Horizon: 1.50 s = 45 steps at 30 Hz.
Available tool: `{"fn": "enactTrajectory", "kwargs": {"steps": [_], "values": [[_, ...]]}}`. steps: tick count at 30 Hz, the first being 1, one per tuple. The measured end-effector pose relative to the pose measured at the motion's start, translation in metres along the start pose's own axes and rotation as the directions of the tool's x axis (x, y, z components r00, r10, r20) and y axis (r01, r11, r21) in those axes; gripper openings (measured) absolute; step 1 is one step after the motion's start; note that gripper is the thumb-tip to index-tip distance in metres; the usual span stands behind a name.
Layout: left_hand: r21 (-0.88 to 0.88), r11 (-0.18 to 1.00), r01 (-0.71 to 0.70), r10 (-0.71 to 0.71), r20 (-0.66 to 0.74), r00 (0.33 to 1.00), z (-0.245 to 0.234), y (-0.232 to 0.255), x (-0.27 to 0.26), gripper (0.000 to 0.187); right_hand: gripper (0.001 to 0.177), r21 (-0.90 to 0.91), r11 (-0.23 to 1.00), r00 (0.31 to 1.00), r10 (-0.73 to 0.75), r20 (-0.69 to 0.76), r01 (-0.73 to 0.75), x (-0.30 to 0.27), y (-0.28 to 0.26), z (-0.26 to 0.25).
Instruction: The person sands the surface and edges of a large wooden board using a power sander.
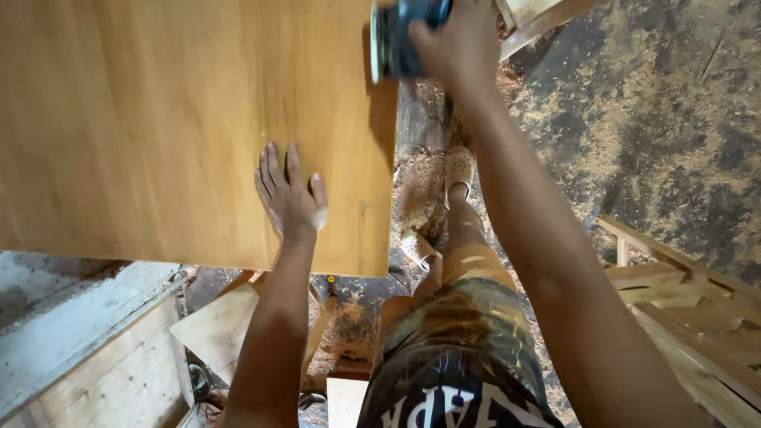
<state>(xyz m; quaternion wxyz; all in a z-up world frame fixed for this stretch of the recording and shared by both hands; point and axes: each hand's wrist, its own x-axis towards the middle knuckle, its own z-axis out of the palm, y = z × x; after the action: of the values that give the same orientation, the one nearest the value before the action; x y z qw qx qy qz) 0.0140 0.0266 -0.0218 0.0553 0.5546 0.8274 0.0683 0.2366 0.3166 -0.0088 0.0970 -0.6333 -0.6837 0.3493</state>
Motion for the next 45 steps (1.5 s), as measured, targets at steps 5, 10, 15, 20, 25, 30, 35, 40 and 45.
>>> {"fn": "enactTrajectory", "kwargs": {"steps": [5,10,15,20,25,30,35,40,45], "values": [[0.024,1.000,0.010,-0.011,0.010,1.000,0.005,-0.004,0.000,0.068,0.071,-0.031,0.997,0.997,0.069,0.041,-0.068,-0.154,-0.011,0.005],[0.004,1.000,0.015,-0.015,-0.002,1.000,0.002,-0.001,-0.002,0.069,0.072,-0.061,0.998,0.993,-0.017,0.119,0.024,-0.304,-0.007,0.016],[0.017,1.000,-0.013,0.013,-0.030,0.999,0.001,-0.001,-0.003,0.067,0.062,-0.016,0.962,0.956,-0.268,0.119,0.271,-0.382,0.011,0.030],[0.010,1.000,-0.015,0.015,-0.025,1.000,0.000,0.000,-0.002,0.068,0.065,0.093,0.995,0.987,0.016,0.159,-0.031,-0.374,0.020,0.037],[0.003,1.000,0.008,-0.008,-0.004,1.000,0.001,0.000,0.001,0.070,0.064,0.377,0.910,0.985,0.158,0.074,-0.174,-0.293,0.047,0.040],[0.012,0.998,-0.069,0.069,-0.060,0.996,0.004,-0.005,-0.002,0.066,0.053,0.639,0.667,0.923,0.248,0.295,-0.383,-0.205,0.063,0.029],[0.009,0.995,-0.101,0.101,-0.105,0.989,0.011,-0.012,-0.004,0.062,0.043,0.834,0.546,0.996,-0.005,0.090,-0.072,-0.167,0.113,0.075],[-0.227,0.974,-0.016,-0.016,-0.136,0.991,0.016,0.012,0.069,0.045,0.038,0.860,0.488,0.989,0.060,0.135,-0.147,-0.126,0.126,0.095],[-0.181,0.983,-0.039,0.010,-0.161,0.987,0.027,0.068,0.211,0.051,0.036,0.873,0.457,0.985,0.064,0.159,-0.170,-0.049,0.118,0.080]]}}
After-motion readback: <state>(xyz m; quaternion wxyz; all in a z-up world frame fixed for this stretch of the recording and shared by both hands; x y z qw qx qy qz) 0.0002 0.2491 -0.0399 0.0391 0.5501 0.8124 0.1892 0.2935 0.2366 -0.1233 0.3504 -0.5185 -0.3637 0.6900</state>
